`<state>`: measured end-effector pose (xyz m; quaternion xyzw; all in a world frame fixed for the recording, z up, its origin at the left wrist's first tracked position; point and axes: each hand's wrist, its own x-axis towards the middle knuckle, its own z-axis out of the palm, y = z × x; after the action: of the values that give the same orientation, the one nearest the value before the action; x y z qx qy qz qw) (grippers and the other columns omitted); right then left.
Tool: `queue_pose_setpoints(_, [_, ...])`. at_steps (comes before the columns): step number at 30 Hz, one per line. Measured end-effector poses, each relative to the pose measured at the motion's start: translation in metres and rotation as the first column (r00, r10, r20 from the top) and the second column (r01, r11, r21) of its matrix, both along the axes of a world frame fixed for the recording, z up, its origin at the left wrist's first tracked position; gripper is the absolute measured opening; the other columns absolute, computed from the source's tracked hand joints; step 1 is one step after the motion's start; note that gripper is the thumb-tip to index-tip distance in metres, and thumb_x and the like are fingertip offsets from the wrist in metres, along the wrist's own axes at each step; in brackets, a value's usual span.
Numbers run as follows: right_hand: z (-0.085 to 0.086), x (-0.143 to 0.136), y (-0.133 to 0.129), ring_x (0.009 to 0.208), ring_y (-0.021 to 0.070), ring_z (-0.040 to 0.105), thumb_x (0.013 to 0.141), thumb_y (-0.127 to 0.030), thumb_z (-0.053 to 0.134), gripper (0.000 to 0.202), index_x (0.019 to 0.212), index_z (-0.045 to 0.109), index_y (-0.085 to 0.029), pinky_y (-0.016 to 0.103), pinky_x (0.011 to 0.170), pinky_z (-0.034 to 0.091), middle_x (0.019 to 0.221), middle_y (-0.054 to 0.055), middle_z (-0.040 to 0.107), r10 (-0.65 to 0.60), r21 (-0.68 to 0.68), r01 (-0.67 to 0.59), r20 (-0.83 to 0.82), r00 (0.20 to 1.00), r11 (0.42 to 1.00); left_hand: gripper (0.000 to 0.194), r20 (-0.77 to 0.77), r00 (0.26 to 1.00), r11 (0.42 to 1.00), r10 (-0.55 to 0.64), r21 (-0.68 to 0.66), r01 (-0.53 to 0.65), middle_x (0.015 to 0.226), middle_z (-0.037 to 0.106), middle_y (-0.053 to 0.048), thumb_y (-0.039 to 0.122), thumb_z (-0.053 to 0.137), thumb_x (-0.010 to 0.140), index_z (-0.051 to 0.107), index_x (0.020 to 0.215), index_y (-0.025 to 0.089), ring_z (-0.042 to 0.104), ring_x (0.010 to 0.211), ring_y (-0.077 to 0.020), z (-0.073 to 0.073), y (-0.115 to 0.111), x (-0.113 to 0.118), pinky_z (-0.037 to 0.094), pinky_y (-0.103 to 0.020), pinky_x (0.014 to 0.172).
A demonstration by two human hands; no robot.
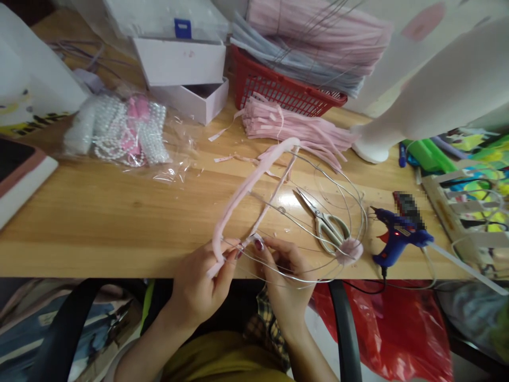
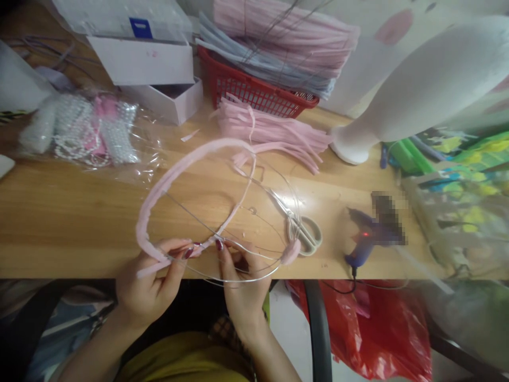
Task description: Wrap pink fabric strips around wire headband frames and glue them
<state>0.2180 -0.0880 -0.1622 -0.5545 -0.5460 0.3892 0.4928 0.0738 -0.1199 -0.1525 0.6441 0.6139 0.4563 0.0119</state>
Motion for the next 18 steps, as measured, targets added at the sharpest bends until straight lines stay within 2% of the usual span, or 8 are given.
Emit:
queue_pose_setpoints(3, [-0.001,0.002,0.001,0.043,0.0084,0.055,0.083,-0.021,0.077,0.004,0.088,0.078,-0.021,0.021,0.043,0.047,0.060,-0.003,0.070,-0.012,0.095,0.001,0.116,0.993,0.996,0.023,0.009,1.000,1.000,-0.007,-0.003,0.007,0.074,0.079,-0.008,0.023,0.045,0.104,0.063,0.093,0.013,0.078,0.067,-0.0160,-0.001,-0.001,-0.001,0.062,-0.019,0.068])
queue_pose_setpoints(8, [-0.006,0.007,0.002,0.062,0.0148,0.072,0.087,-0.020,0.074,0.006,0.086,0.079,-0.024,0.029,0.063,0.060,0.081,0.001,0.080,0.006,0.224,-0.068,0.268,0.963,0.972,0.015,0.018,0.999,1.000,-0.027,0.009,0.026,0.077,0.080,-0.005,0.018,0.050,0.100,0.064,0.096,0.016,0.078,0.067,-0.0163,-0.004,-0.001,-0.002,0.063,-0.021,0.067])
queue_pose_setpoints(12, [-0.011,0.007,0.000,0.075,0.0191,0.077,0.087,-0.018,0.074,0.009,0.090,0.078,-0.025,0.031,0.068,0.061,0.089,0.002,0.081,-0.026,0.256,-0.057,0.307,0.951,0.965,0.016,0.021,0.999,1.000,-0.030,0.005,0.030,0.077,0.080,-0.007,0.019,0.051,0.100,0.065,0.095,0.015,0.078,0.068,-0.0170,-0.004,-0.001,-0.002,0.062,-0.021,0.066])
queue_pose_setpoints(18, [-0.011,0.006,0.000,0.072,0.0173,0.075,0.089,-0.013,0.071,0.012,0.094,0.075,-0.023,0.031,0.068,0.061,0.087,0.002,0.080,-0.008,0.283,-0.093,0.335,0.942,0.955,0.018,0.016,0.999,0.999,-0.044,-0.003,0.044,0.076,0.079,-0.007,0.018,0.050,0.100,0.066,0.092,0.014,0.078,0.068,-0.0166,-0.003,-0.001,0.000,0.062,-0.020,0.067])
